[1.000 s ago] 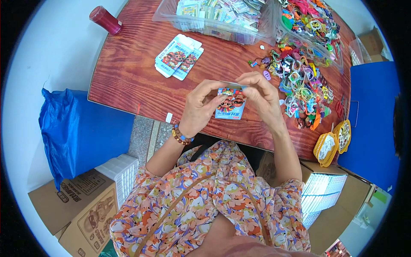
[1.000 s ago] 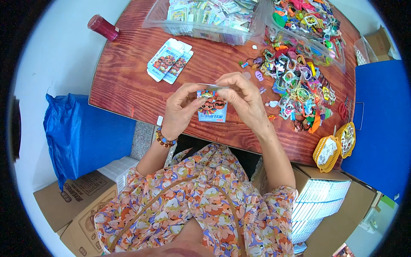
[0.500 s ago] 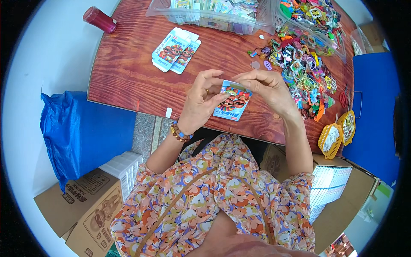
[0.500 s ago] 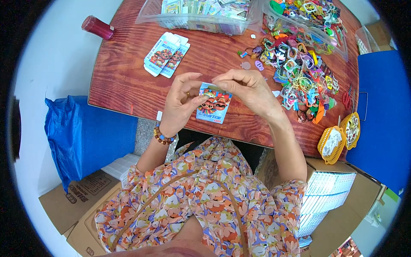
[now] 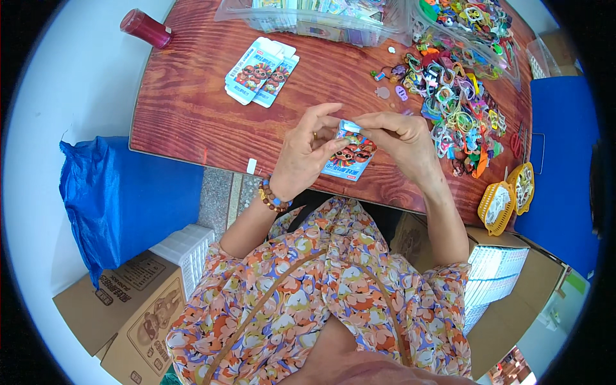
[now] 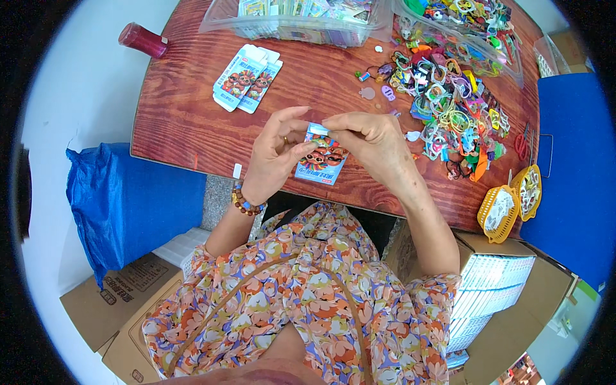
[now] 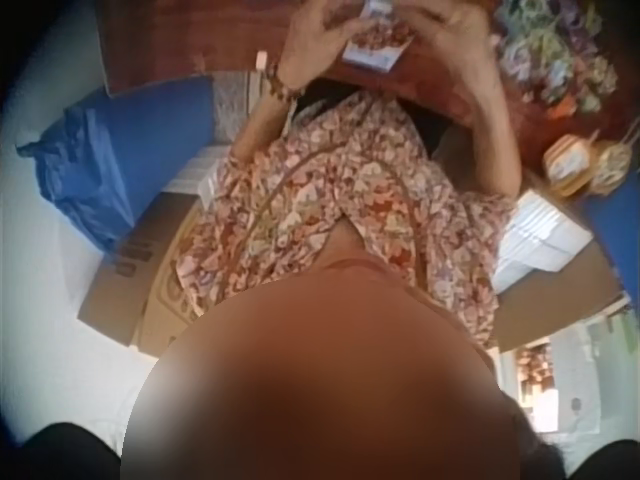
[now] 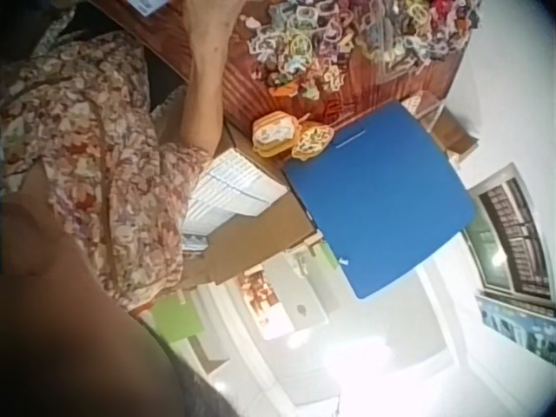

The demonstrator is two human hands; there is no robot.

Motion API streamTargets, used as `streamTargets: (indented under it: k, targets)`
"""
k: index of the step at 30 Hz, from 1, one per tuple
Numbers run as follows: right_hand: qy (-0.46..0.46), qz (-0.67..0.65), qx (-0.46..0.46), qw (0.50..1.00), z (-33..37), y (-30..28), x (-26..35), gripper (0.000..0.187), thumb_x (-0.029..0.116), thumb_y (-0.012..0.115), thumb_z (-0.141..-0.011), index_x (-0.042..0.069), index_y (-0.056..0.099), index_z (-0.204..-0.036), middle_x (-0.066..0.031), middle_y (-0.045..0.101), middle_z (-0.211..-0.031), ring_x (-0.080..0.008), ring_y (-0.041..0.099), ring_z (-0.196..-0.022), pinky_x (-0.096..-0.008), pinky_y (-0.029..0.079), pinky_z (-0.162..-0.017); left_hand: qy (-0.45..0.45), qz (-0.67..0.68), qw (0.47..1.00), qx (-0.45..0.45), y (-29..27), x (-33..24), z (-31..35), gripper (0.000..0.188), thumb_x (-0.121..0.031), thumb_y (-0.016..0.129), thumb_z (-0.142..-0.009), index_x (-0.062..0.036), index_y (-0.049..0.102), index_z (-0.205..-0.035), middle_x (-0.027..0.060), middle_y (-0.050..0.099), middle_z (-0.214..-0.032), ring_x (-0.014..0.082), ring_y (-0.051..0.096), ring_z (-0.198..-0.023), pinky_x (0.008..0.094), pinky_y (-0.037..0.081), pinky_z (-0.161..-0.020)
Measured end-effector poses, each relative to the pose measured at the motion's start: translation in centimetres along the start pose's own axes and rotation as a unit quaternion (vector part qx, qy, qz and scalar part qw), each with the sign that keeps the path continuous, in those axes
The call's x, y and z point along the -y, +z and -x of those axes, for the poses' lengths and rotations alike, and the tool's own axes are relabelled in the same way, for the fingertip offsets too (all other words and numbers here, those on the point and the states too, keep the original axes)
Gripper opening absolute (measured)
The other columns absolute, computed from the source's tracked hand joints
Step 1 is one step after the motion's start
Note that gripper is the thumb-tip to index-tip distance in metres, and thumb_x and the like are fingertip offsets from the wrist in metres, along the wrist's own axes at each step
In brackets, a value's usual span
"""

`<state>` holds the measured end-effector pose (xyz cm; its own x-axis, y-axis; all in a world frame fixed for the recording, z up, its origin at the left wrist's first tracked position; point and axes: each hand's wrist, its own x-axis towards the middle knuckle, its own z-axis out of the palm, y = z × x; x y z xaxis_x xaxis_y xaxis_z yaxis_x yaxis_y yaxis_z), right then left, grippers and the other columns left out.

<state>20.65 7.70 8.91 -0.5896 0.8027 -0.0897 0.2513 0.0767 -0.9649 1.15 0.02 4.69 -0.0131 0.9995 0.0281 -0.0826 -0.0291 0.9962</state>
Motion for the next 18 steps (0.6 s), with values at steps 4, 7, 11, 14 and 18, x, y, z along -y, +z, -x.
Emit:
streamTargets:
  k: [4, 7, 11, 14, 18]
  targets:
    - [-0.028, 0.060, 0.008, 0.998, 0.6, -0.3, 0.5, 0.022, -0.001, 0.062, -0.093, -0.001, 0.072, -0.113, -0.0089, 0.074, -0.108, -0.0131, 0.068, -0.098, -0.0273, 0.055, -0.084, -0.016, 0.022, 0.999, -0.021, 0.9, -0.2, 0.3, 0.051, 0.002, 0.066, -0.090, -0.0059, 0.048, -0.137, 0.0111, 0.068, -0.107, 0.0152, 0.069, -0.095, 0.0288, 0.056, -0.078]
    - [-0.158, 0.176, -0.005, 0.972, 1.4, -0.3, 0.1, 0.027, -0.001, 0.064, -0.092, 0.000, 0.069, -0.118, -0.0092, 0.071, -0.116, -0.0126, 0.068, -0.101, -0.0289, 0.056, -0.086, -0.020, 0.011, 0.999, -0.027, 1.4, -0.1, 0.3, 0.043, 0.000, 0.067, -0.091, -0.0035, 0.054, -0.132, 0.0093, 0.068, -0.107, 0.0132, 0.067, -0.095, 0.0274, 0.056, -0.079]
    - [-0.152, 0.150, -0.038, 0.976, 2.9, 0.1, -1.2, 0.035, -0.001, 0.068, -0.088, 0.001, 0.066, -0.123, -0.0108, 0.068, -0.123, -0.0161, 0.068, -0.104, -0.0317, 0.057, -0.087, -0.026, 0.028, 0.999, 0.004, 1.8, 0.5, 0.5, 0.034, -0.003, 0.066, -0.093, -0.0010, 0.060, -0.126, 0.0073, 0.068, -0.107, 0.0111, 0.065, -0.093, 0.0258, 0.054, -0.080]
    - [-0.055, 0.049, -0.117, 0.990, 4.2, 0.4, -2.1, 0.040, -0.004, 0.073, -0.082, 0.002, 0.067, -0.122, -0.0136, 0.067, -0.125, -0.0208, 0.067, -0.107, -0.0314, 0.057, -0.088, -0.039, 0.063, 0.997, 0.003, 2.4, 0.7, 0.4, 0.031, -0.004, 0.065, -0.095, -0.0001, 0.060, -0.125, 0.0068, 0.067, -0.108, 0.0102, 0.065, -0.091, 0.0244, 0.053, -0.080]
    - [-0.098, 0.066, -0.123, 0.985, 5.5, -0.1, -2.5, 0.038, -0.005, 0.073, -0.082, 0.000, 0.068, -0.119, -0.0138, 0.067, -0.123, -0.0196, 0.067, -0.108, -0.0307, 0.057, -0.089, -0.056, 0.095, 0.993, 0.044, 2.7, 0.9, 0.4, 0.031, -0.002, 0.064, -0.095, -0.0005, 0.060, -0.125, 0.0071, 0.068, -0.108, 0.0106, 0.065, -0.092, 0.0246, 0.053, -0.081]
